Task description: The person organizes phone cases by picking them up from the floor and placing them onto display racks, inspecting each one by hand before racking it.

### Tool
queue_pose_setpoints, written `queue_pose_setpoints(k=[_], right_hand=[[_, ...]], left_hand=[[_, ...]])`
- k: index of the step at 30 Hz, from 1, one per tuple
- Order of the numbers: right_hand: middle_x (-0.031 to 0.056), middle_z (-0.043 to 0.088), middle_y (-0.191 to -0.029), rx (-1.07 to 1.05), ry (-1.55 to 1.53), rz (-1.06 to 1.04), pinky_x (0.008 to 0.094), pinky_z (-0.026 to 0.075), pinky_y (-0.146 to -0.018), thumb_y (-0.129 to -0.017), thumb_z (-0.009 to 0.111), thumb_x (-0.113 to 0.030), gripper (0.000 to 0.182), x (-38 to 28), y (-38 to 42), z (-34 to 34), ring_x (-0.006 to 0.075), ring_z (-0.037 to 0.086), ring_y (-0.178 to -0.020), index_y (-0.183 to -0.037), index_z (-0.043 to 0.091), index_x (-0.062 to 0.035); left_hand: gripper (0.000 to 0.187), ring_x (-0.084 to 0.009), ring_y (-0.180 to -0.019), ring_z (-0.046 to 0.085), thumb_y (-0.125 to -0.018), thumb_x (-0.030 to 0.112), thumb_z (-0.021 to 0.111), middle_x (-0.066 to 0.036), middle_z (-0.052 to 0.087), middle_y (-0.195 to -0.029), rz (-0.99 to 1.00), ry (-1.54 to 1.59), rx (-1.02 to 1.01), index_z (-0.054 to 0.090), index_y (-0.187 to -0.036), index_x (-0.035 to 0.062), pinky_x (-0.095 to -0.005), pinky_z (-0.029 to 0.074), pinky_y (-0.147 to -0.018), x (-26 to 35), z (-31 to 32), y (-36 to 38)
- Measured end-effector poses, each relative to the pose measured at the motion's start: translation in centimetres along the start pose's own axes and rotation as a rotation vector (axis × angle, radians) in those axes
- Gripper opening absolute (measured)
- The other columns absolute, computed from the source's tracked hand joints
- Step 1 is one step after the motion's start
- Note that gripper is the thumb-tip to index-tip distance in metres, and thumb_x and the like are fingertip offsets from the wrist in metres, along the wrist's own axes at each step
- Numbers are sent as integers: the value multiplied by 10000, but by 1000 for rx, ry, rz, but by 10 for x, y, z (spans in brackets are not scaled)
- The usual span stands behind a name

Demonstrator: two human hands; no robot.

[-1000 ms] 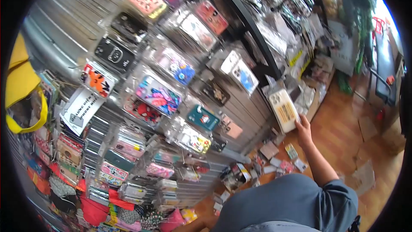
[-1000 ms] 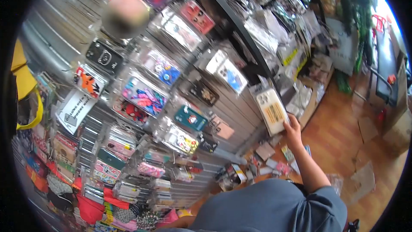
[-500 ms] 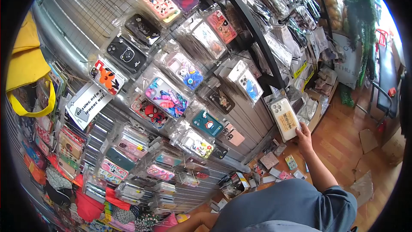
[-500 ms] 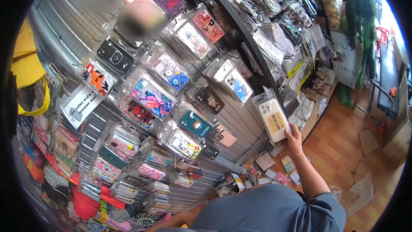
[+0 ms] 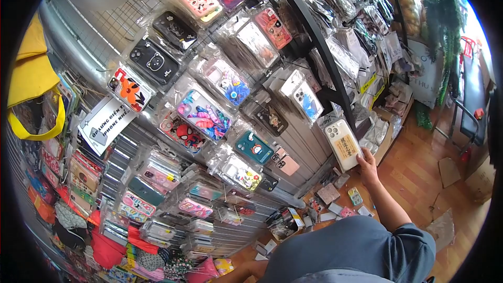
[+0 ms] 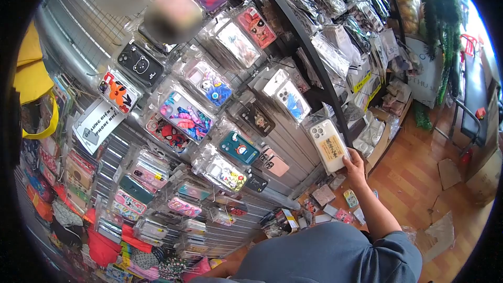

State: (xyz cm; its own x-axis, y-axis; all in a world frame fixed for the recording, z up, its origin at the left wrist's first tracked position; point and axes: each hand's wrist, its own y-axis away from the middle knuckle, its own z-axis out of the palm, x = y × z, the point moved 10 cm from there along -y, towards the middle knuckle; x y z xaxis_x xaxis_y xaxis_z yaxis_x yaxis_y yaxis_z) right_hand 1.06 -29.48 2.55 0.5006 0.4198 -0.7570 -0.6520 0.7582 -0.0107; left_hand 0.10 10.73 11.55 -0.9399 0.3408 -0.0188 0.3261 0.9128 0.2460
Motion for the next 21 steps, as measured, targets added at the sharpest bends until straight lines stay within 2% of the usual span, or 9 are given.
queue_pose_setpoints(k=[2,10,12,14,16,18,20,21], right_hand=[[49,564,-936,-5,10,-34,251,503,-532,-840,491,-153,313,2,-1,1,127,575,-762,-1126,437,-37],[20,550,-911,2,107,-11,238,471,-578,-823,484,-117,297,10,2,-7,97,539,-752,-1117,462,-76],[26,550,-910,4,115,-85,241,470,-572,-826,489,-131,307,2,4,-6,104,540,-741,-1124,457,-66],[42,553,-915,23,83,2,253,483,-567,-829,491,-132,315,3,11,-7,120,551,-748,-1132,448,-56],[50,556,-926,26,21,-2,256,488,-557,-837,488,-128,304,15,12,-14,126,556,-750,-1129,447,-51],[54,557,-935,24,-19,60,251,485,-546,-845,487,-128,295,15,23,-8,125,557,-746,-1126,446,-48],[59,563,-927,15,-15,121,258,490,-532,-842,495,-120,303,30,29,-7,132,564,-743,-1130,442,-42],[62,564,-928,16,-37,129,261,492,-533,-841,498,-117,303,40,32,-5,138,566,-750,-1129,444,-41]], left_hand=[[526,-270,-1016,484,-647,262,672,-182,508,-1105,1,-33,33,513,-1075,2,-357,373,-865,0,-4,-2],[538,-272,-1036,476,-651,270,673,-184,500,-1125,53,-22,96,508,-1088,2,-359,365,-880,14,-23,-13],[467,-257,-984,505,-689,260,639,-164,529,-1077,-129,359,-103,521,-1062,4,-345,391,-832,-13,2,-17],[400,-242,-931,533,-728,250,605,-144,558,-1029,-317,717,-314,533,-1037,7,-331,417,-785,-44,35,-27],[338,-227,-879,562,-766,240,571,-124,587,-981,-525,1054,-540,545,-1012,9,-317,443,-737,-58,62,-32],[259,-199,-777,587,-836,217,486,-81,615,-864,-874,731,-262,563,-963,5,-293,462,-634,-119,41,-44],[278,-205,-832,574,-881,230,426,-101,596,-897,-868,1427,530,547,-998,9,-304,471,-666,-148,40,-58],[321,-208,-852,565,-879,271,433,-113,577,-948,-863,1497,680,512,-1039,4,-330,476,-693,-152,30,-76]])
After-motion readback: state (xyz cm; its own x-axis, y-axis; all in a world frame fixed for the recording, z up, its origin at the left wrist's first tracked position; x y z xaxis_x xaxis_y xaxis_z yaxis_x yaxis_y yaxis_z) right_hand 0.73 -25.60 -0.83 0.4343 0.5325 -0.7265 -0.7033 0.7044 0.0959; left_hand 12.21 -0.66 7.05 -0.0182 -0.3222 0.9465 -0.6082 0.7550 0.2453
